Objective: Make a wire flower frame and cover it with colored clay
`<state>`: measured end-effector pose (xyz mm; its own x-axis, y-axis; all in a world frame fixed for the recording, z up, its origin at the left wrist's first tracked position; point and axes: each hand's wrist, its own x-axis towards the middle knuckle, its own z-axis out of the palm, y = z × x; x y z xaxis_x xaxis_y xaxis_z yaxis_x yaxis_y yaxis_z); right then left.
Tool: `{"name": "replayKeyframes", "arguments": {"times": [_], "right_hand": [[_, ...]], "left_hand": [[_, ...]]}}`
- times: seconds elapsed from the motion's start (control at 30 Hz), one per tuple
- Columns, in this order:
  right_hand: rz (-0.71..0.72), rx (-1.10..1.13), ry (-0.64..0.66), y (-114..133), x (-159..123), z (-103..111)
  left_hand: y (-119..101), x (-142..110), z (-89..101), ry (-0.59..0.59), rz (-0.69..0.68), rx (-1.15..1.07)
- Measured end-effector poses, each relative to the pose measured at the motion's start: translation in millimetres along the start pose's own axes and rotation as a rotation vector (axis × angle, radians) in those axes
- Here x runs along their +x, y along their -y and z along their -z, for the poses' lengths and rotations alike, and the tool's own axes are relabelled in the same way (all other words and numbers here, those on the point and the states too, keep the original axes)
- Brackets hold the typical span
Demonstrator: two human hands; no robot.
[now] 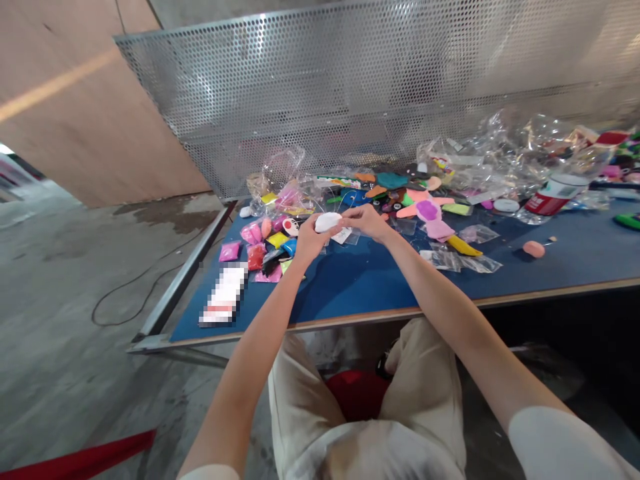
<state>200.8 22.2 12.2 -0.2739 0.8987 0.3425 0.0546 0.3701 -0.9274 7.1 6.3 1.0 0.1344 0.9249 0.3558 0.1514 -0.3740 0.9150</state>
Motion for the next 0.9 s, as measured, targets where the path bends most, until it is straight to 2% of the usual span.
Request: {"name": "replayKeyframes", "arguments": {"times": [0.2,0.47,0.6,0.73,0.8,0.9], "right_hand": [[0.013,-0.028,-0.01,1.1,-1.0,2.4],[0.055,-0.018,-0.03,9.5,-1.9,0.0],[0.076,-0.017,-0.073,10.1,-1.7,-3.2],[0.029,-0.02,-0.174,7.9,0.4,3.6],[0.04,-0.037,-0.212,8.2,1.1,11.9],[0.086,-0.101,-0.207,14.8,1.1,28.2]], "left_hand": [[-3.5,-0.1,0.6,0.063,0.087,-0.068],[-7.2,-1.7,0.7,0.004,0.099,-0.053],[-10.1,-2.7,2.0,0.007,0.064,0.013],[-12.3,-2.3,6.9,0.037,-0.041,0.082],[-13.8,-2.2,11.8,-0.023,-0.097,0.121],[-17.2,-1.9,22.4,-0.238,-0.155,0.21]]}}
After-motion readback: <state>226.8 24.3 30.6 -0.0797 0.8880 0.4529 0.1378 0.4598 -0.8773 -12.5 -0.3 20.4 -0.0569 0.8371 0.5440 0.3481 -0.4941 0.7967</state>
